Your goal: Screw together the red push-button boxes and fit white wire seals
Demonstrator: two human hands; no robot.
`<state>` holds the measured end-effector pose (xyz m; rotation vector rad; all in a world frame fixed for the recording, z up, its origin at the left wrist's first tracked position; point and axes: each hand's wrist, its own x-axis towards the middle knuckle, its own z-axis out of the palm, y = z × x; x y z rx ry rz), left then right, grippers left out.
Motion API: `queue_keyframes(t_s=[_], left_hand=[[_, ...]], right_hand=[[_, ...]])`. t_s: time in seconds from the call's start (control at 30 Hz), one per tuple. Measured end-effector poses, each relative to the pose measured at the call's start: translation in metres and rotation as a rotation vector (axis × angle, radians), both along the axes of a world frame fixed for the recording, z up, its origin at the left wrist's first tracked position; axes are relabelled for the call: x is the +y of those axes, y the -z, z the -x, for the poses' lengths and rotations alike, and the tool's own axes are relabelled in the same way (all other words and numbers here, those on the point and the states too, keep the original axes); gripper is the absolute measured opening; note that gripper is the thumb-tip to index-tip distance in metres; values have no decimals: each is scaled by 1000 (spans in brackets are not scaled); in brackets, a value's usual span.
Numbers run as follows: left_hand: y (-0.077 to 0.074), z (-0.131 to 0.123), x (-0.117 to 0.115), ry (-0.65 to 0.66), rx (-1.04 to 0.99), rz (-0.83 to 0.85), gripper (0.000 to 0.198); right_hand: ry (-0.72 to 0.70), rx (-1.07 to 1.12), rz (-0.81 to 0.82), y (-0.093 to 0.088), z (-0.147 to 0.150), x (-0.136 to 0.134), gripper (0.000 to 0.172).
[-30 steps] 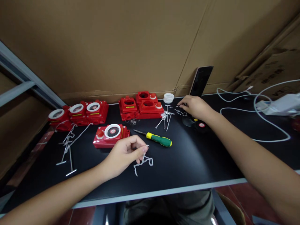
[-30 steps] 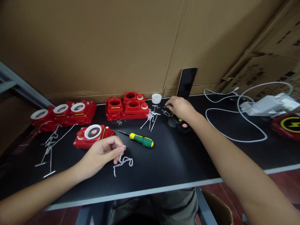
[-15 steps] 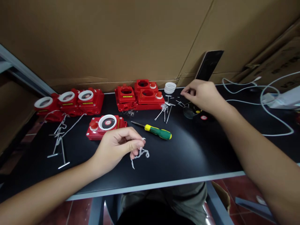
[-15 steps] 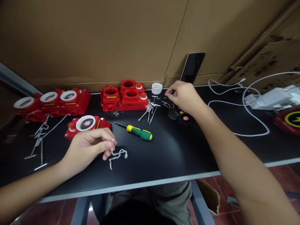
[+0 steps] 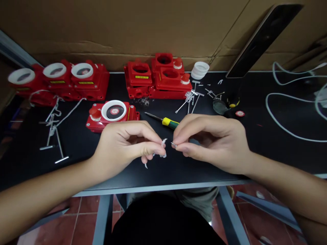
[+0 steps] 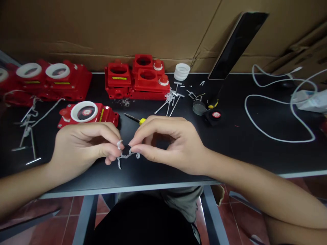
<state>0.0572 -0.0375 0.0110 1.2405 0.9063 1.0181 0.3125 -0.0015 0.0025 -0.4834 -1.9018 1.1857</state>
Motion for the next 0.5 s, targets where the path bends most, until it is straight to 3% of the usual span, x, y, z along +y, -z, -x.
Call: queue_keyframes(t_s=[0.3,0.5], left_hand=[[-2,-3,0,39,77,-36,39],[-3,-3,1,40,141,-135,32]], right_hand=[[-31,62,203,1,6,-11,11],[-24,40,66,3,4,-8,7]])
